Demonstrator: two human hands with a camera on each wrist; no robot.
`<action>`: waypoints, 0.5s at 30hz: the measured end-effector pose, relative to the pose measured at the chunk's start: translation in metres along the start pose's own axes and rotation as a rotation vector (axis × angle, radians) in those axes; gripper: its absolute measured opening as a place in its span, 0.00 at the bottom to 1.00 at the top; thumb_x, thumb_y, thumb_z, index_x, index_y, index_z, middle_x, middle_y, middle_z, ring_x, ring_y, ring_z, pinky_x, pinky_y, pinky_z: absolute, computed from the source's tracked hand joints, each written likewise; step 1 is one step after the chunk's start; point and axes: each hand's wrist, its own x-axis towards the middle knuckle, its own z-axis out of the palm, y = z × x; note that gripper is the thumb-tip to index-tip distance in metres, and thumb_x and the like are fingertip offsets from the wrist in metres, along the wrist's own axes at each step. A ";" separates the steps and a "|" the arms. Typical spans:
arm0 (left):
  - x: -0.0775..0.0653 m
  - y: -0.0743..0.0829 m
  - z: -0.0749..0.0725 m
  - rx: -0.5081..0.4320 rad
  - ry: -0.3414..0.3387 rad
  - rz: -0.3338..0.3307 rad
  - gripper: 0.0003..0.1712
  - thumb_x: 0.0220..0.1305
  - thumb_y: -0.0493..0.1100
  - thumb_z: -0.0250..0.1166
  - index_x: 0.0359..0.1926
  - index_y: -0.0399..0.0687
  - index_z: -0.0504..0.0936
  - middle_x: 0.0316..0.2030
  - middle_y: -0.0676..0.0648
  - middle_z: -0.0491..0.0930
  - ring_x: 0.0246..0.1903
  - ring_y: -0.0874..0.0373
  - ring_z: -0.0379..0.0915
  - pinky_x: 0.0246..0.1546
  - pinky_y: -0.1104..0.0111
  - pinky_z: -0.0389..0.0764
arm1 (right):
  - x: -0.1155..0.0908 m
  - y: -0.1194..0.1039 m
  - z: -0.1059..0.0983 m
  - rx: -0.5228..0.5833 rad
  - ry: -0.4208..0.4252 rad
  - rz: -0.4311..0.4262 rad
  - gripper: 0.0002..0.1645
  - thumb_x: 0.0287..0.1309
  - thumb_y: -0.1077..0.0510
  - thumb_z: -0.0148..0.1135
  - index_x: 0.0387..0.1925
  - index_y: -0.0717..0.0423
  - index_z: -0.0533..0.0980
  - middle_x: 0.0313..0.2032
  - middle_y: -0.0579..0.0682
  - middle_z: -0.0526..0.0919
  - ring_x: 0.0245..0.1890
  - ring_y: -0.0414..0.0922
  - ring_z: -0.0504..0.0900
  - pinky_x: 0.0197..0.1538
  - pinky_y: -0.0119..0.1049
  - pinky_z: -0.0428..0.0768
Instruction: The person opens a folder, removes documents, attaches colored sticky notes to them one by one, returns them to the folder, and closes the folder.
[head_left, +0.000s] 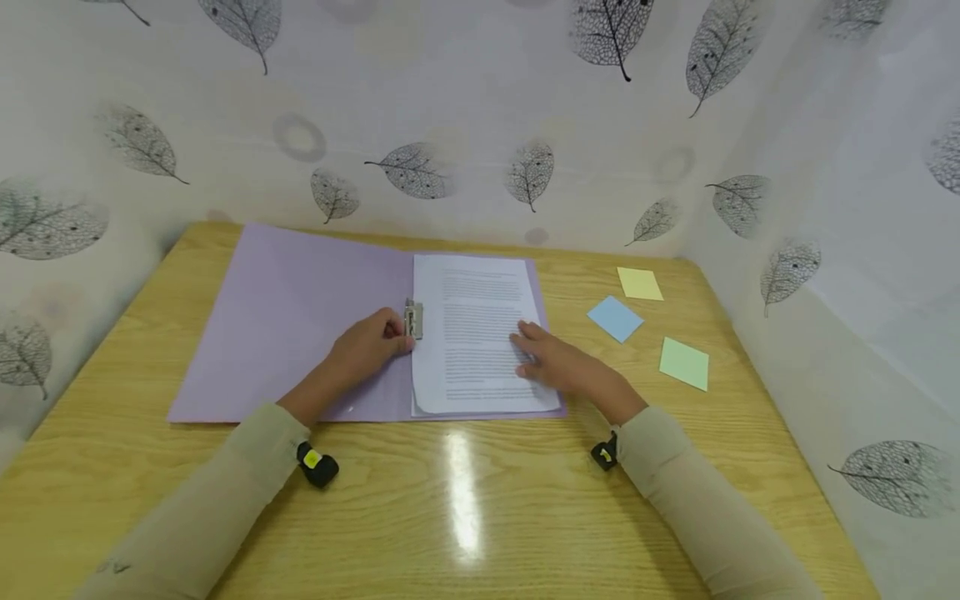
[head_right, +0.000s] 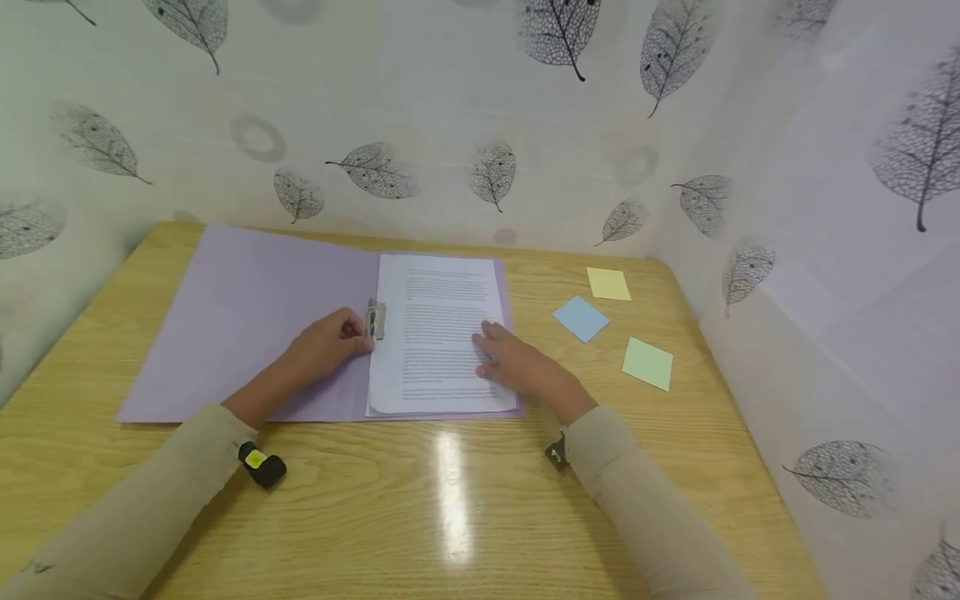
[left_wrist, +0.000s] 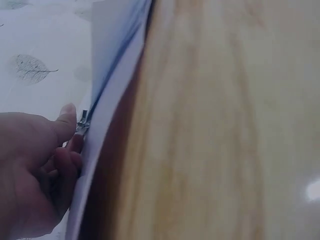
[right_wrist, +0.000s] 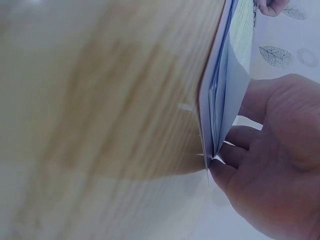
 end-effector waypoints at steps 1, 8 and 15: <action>0.000 -0.001 -0.002 -0.013 0.000 -0.002 0.17 0.71 0.55 0.63 0.47 0.48 0.75 0.42 0.44 0.80 0.40 0.50 0.74 0.42 0.60 0.73 | 0.000 -0.001 0.000 0.003 -0.003 0.004 0.41 0.72 0.54 0.58 0.78 0.60 0.53 0.79 0.63 0.41 0.79 0.59 0.42 0.78 0.54 0.49; 0.001 -0.002 -0.014 -0.165 -0.049 0.003 0.21 0.74 0.54 0.59 0.59 0.47 0.73 0.38 0.42 0.80 0.25 0.52 0.75 0.27 0.64 0.76 | 0.000 -0.005 0.000 -0.006 -0.012 0.016 0.41 0.72 0.54 0.57 0.78 0.61 0.52 0.79 0.64 0.41 0.79 0.60 0.41 0.78 0.54 0.49; 0.008 0.000 -0.024 -0.255 -0.111 -0.046 0.25 0.78 0.54 0.52 0.62 0.40 0.70 0.43 0.39 0.81 0.27 0.54 0.74 0.30 0.66 0.77 | -0.002 -0.007 -0.002 -0.027 -0.015 0.022 0.40 0.72 0.55 0.58 0.77 0.61 0.53 0.79 0.64 0.42 0.79 0.60 0.42 0.78 0.55 0.51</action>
